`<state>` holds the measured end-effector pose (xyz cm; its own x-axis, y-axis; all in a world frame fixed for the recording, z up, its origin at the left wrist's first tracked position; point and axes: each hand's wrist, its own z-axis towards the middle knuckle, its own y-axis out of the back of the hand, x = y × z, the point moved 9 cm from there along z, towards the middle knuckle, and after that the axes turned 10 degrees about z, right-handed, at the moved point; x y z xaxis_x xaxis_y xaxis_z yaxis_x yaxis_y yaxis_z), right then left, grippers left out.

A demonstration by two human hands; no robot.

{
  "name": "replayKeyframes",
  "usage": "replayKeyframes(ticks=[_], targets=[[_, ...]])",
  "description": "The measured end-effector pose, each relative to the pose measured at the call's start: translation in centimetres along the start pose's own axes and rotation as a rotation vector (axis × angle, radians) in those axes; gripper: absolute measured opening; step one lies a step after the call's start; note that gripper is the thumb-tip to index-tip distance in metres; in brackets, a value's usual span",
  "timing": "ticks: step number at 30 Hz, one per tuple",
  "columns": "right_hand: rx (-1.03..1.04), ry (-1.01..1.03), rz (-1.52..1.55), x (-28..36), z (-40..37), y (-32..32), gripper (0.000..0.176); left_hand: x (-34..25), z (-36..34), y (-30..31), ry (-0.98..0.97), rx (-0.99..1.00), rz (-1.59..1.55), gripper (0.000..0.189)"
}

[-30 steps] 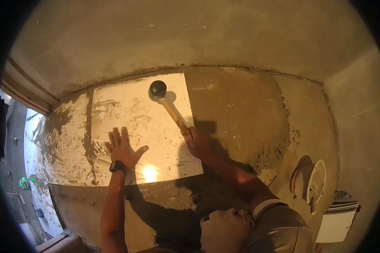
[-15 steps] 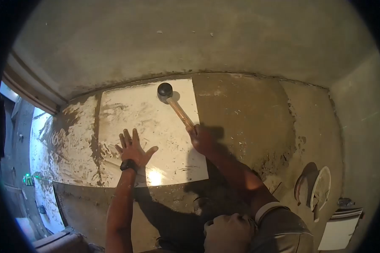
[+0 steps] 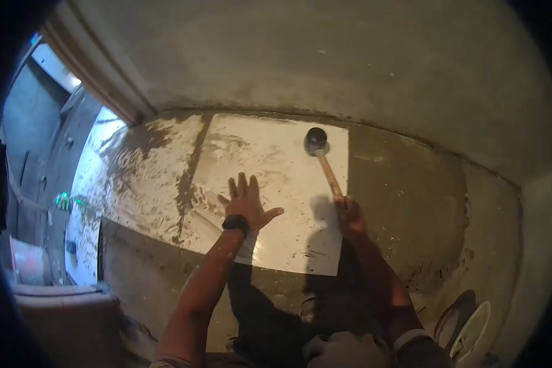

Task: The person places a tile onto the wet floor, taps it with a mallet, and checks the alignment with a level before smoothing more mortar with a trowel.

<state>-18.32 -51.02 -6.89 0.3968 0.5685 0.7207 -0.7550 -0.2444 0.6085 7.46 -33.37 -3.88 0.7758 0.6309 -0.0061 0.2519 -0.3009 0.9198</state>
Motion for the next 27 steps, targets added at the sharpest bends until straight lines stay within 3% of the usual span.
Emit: replayKeyframes(ticks=[2, 4, 7, 12, 16, 20, 22, 24, 27], targets=[[-0.071, 0.091, 0.136, 1.6, 0.8, 0.8, 0.044, 0.2, 0.0, 0.2, 0.014, 0.005, -0.011, 0.126], [0.221, -0.404, 0.259, -0.4, 0.7, -0.7, 0.052, 0.1, -0.1, 0.1, -0.018, -0.022, -0.037, 0.126], [0.241, -0.163, 0.069, 4.1, 1.4, -0.5, 0.054, 0.4, 0.0, -0.2, -0.026, -0.065, -0.045, 0.125], [0.239, -0.198, 0.103, 5.5, 0.4, -1.8, 0.045, 3.1, -2.5, -0.7, -0.153, -0.174, -0.085, 0.109], [0.180, -0.199, -0.027, 8.8, 1.2, -1.6, 0.039, 9.8, -7.7, -2.2, -0.108, -0.247, -0.220, 0.104], [0.158, -0.245, -0.159, 10.2, 2.2, -3.0, 0.034, 17.4, -15.6, -3.1, 0.031, -0.212, -0.252, 0.097], [0.146, -0.173, -0.240, 9.7, 2.6, -3.9, 0.035, 21.0, -21.7, -1.4, 0.117, -0.267, -0.381, 0.095], [0.140, -0.093, -0.314, 9.4, 2.7, -4.5, 0.036, 24.3, -28.8, -0.4, 0.185, -0.444, -0.516, 0.093], [0.166, -0.035, -0.435, 10.0, 2.4, -5.0, 0.036, 28.9, -45.8, 0.9, 0.549, -0.759, -0.423, 0.084]])
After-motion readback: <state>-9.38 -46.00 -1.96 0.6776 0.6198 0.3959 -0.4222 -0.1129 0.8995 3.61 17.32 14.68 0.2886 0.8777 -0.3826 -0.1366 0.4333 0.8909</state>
